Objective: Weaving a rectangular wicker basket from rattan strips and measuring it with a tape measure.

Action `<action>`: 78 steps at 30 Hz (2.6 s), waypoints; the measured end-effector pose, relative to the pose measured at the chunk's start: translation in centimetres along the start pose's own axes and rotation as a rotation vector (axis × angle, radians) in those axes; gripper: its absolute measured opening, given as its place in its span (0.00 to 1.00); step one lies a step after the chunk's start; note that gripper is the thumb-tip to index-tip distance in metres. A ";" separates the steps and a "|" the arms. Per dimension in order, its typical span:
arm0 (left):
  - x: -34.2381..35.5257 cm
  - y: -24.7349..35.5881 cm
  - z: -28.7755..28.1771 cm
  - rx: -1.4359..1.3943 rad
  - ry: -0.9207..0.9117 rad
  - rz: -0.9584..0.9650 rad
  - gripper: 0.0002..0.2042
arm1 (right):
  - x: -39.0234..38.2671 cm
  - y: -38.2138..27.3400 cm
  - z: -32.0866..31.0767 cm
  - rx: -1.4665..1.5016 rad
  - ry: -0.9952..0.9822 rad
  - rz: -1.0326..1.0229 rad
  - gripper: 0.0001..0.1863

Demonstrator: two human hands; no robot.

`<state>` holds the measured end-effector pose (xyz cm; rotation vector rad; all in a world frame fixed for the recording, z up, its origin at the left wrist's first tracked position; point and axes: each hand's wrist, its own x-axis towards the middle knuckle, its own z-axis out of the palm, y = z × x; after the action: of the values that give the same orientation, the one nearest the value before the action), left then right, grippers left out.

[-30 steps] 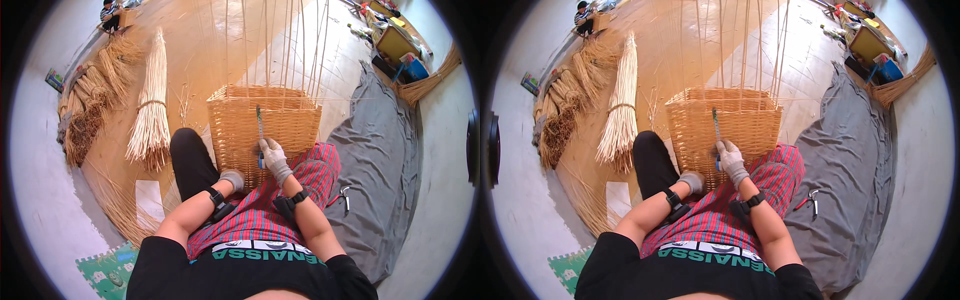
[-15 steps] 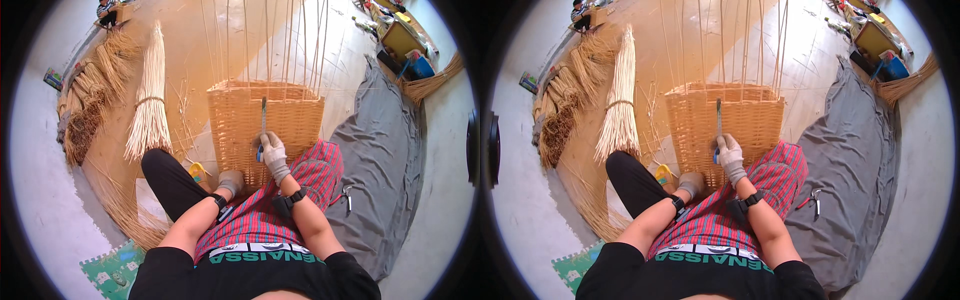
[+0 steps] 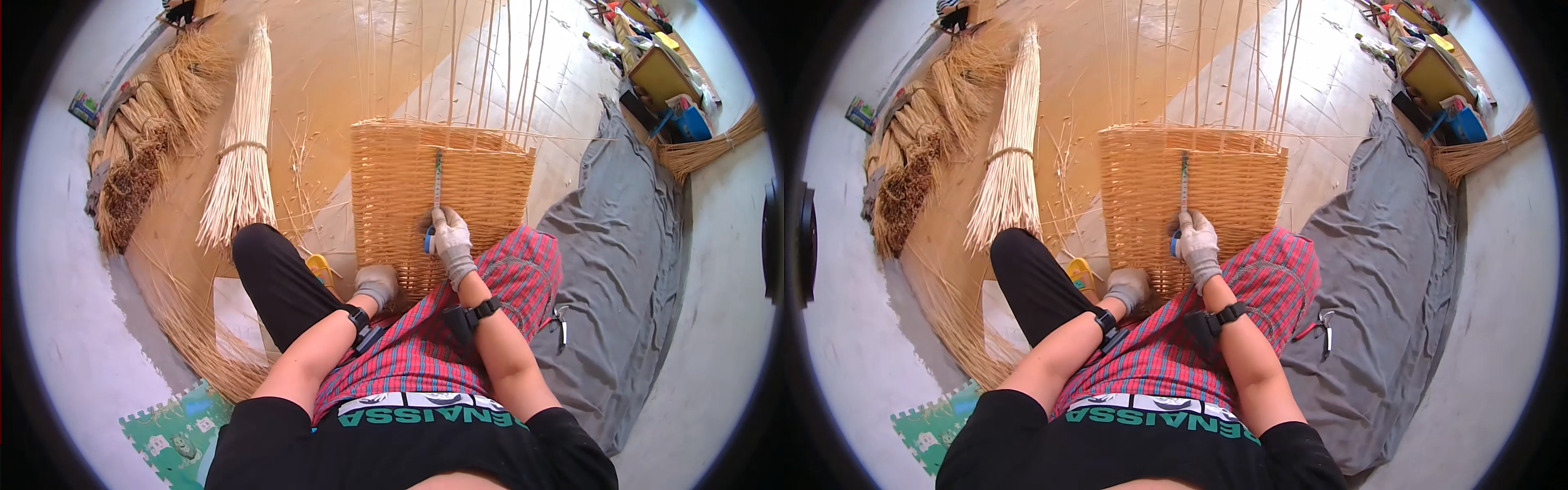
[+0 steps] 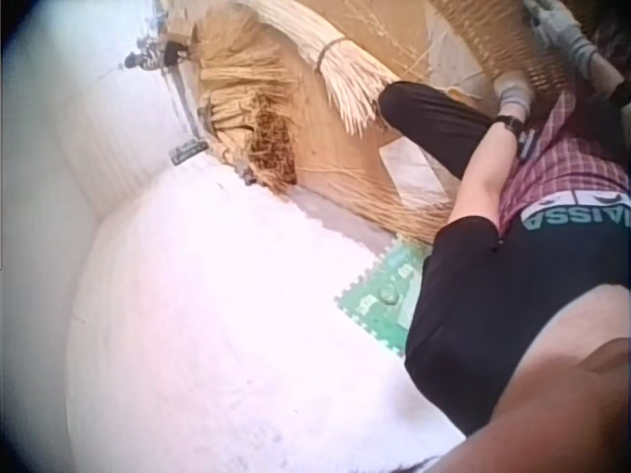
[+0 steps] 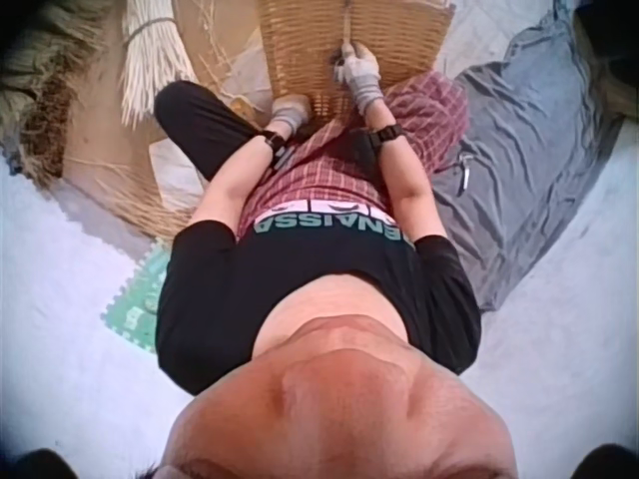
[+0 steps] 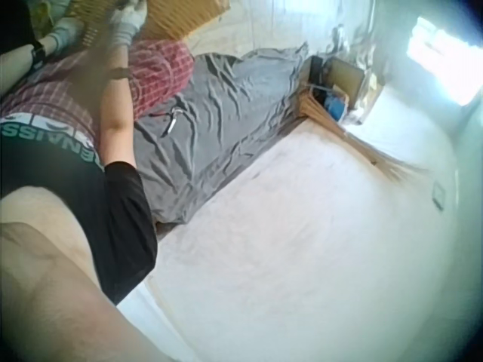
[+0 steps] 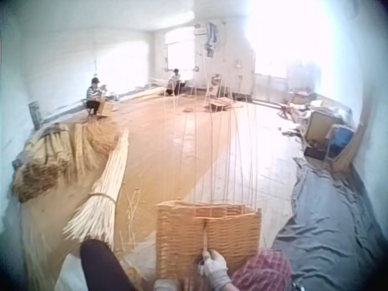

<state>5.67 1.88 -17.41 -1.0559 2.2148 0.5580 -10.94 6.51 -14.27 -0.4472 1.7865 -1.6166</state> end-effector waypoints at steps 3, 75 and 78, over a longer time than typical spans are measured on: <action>0.4 -0.5 0.4 -0.012 0.012 0.023 0.19 | 0.4 0.2 0.2 0.016 -0.026 -0.057 0.13; 1.7 1.3 -7.6 0.034 -0.016 -0.019 0.28 | -7.3 10.7 -4.5 -0.700 -0.471 0.558 0.25; 2.0 1.5 -7.5 0.032 0.020 0.009 0.27 | -7.0 11.8 -4.8 -0.707 -0.450 0.450 0.25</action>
<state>0.91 -2.81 -13.23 -1.0403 2.2390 0.5164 -7.03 16.59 -23.96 -0.6067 1.8766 -0.4971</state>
